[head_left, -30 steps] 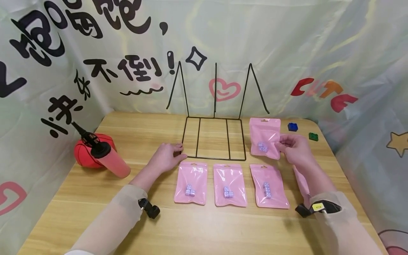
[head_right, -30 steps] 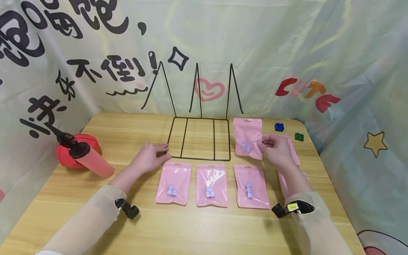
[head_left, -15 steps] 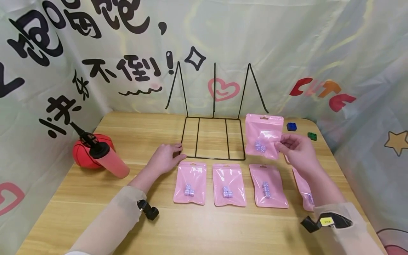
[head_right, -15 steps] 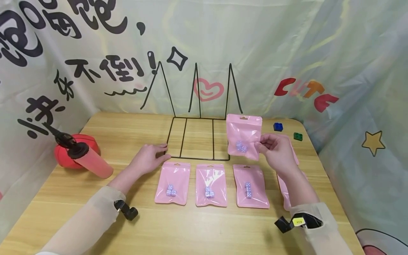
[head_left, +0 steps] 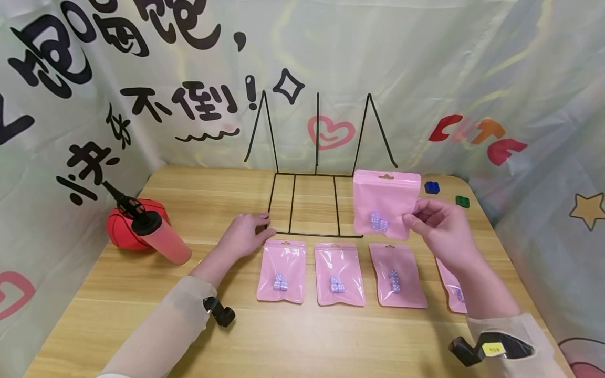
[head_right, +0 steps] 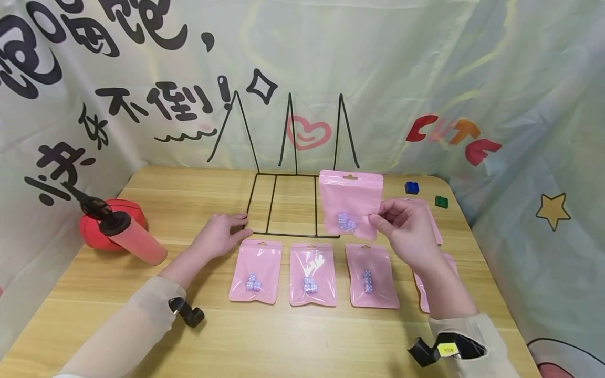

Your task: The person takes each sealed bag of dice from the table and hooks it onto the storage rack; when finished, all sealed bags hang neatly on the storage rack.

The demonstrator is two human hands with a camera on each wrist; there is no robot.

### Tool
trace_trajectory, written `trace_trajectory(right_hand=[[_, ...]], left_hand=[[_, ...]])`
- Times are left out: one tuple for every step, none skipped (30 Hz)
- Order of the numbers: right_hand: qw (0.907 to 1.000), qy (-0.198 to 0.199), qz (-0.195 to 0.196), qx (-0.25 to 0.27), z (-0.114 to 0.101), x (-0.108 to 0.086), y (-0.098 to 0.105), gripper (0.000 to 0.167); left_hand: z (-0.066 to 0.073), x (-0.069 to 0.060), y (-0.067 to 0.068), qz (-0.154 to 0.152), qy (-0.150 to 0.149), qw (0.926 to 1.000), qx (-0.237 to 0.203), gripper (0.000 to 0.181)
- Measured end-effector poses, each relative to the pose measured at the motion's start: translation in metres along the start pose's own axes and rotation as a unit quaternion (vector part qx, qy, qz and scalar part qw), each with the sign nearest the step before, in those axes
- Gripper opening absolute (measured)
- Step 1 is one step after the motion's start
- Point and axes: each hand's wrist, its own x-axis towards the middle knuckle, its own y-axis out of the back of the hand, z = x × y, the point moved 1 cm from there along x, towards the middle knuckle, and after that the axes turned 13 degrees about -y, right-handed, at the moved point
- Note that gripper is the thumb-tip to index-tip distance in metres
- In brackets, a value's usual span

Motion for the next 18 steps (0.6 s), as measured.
trace_trajectory(right_hand=[[1.0000, 0.005, -0.001, 0.004, -0.002, -0.002, 0.000, 0.010], [0.9999, 0.012, -0.001, 0.010, -0.005, -0.003, 0.000, 0.008], [0.9996, 0.019, -0.002, 0.018, -0.007, -0.004, 0.000, 0.007], [0.9993, 0.025, -0.003, 0.026, -0.010, -0.004, 0.001, 0.006], [0.9990, 0.031, -0.003, 0.031, -0.012, -0.004, 0.002, 0.006], [0.9987, 0.035, -0.004, 0.036, -0.014, -0.005, 0.002, 0.006], [0.9983, 0.038, -0.005, 0.043, -0.016, -0.004, 0.003, 0.005], [0.9979, 0.040, -0.006, 0.051, -0.016, -0.003, 0.004, 0.005], [0.9976, 0.039, -0.007, 0.058, -0.017, -0.003, 0.005, 0.005], [0.9975, 0.035, -0.006, 0.060, -0.017, -0.002, 0.005, 0.005], [0.9976, 0.032, -0.005, 0.062, -0.017, -0.001, 0.006, 0.005], [0.9976, 0.028, -0.004, 0.063, -0.017, 0.000, 0.006, 0.005], [0.9977, 0.024, -0.004, 0.063, -0.016, 0.000, 0.006, 0.005], [0.9976, 0.020, -0.004, 0.066, -0.016, 0.001, 0.006, 0.006], [0.9975, 0.017, -0.004, 0.068, -0.015, 0.002, 0.006, 0.008], [0.9975, 0.015, -0.003, 0.069, -0.015, 0.003, 0.006, 0.010], [0.9971, 0.014, -0.004, 0.075, -0.014, 0.004, 0.006, 0.013], [0.9967, 0.013, -0.003, 0.080, -0.013, 0.006, 0.006, 0.015]], left_hand=[[0.000, 0.000, 0.000, 0.001, -0.001, 1.0000, -0.001, 0.046], [0.000, 0.000, 0.000, 0.002, 0.000, 1.0000, -0.001, 0.045], [0.001, -0.001, 0.000, 0.001, 0.000, 1.0000, -0.001, 0.045], [0.001, -0.001, 0.000, 0.001, 0.001, 1.0000, -0.001, 0.045], [0.001, -0.001, 0.001, 0.000, 0.002, 1.0000, -0.002, 0.046], [0.002, -0.001, 0.001, 0.000, 0.003, 1.0000, -0.002, 0.046], [0.003, 0.000, 0.002, -0.001, 0.004, 1.0000, -0.002, 0.046], [0.003, 0.000, 0.002, -0.001, 0.006, 1.0000, -0.003, 0.046], [0.003, 0.000, 0.002, -0.001, 0.006, 1.0000, -0.004, 0.045], [0.003, 0.000, 0.002, 0.000, 0.006, 1.0000, -0.005, 0.045], [0.003, 0.000, 0.002, 0.000, 0.006, 1.0000, -0.006, 0.045], [0.003, 0.000, 0.002, 0.001, 0.007, 1.0000, -0.007, 0.045], [0.003, 0.000, 0.002, 0.002, 0.007, 0.9999, -0.007, 0.045], [0.003, 0.000, 0.001, 0.003, 0.007, 0.9999, -0.007, 0.045], [0.002, 0.000, 0.001, 0.004, 0.007, 1.0000, -0.006, 0.045], [0.002, 0.000, 0.000, 0.005, 0.007, 1.0000, -0.005, 0.045], [0.002, 0.000, 0.000, 0.006, 0.007, 1.0000, -0.004, 0.045], [0.001, 0.000, 0.000, 0.006, 0.007, 1.0000, -0.003, 0.045]])
